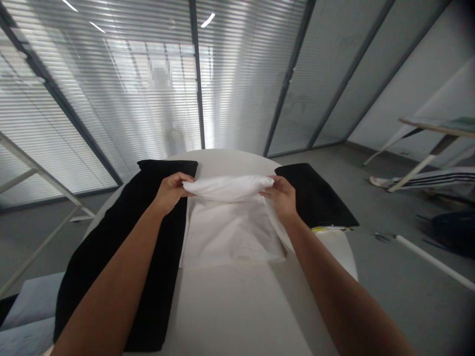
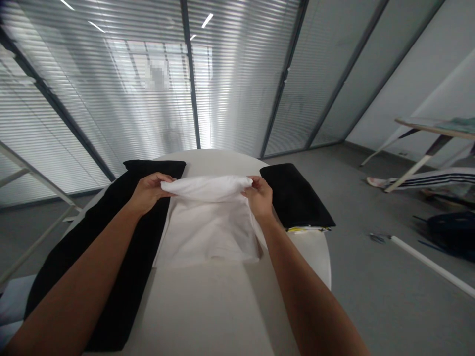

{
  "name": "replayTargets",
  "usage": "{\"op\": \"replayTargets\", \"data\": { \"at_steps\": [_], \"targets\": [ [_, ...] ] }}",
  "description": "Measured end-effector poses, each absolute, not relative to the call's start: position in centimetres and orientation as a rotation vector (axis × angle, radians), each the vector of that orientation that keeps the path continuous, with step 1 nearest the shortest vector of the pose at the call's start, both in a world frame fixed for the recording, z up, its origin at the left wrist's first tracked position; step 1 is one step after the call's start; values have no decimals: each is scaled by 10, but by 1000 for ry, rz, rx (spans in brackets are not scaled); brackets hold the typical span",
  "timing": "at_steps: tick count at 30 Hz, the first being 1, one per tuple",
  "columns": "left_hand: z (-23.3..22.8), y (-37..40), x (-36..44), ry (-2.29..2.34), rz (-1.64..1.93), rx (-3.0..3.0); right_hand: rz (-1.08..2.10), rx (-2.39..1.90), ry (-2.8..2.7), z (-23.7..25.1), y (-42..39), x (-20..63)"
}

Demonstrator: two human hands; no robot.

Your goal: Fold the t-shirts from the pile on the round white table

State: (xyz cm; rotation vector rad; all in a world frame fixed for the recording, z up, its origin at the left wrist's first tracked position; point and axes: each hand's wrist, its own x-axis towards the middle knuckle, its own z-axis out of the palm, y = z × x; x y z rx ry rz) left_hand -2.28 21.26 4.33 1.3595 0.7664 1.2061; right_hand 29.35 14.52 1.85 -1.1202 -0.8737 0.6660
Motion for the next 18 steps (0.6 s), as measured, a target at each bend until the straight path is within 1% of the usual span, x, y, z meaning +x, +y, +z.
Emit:
{"op": "replayTargets", "data": {
  "at_steps": [4, 9, 18],
  "targets": [
    [43, 218, -31, 696, 1124, 1295, 745, -1185, -776, 30, 139, 295],
    [42, 222, -41, 603, 943, 1312, 704, -1343, -760, 27, 142, 304],
    [37, 221, -42, 619, 733, 1373, 599, -1476, -830, 18, 145, 305]
  ]
}}
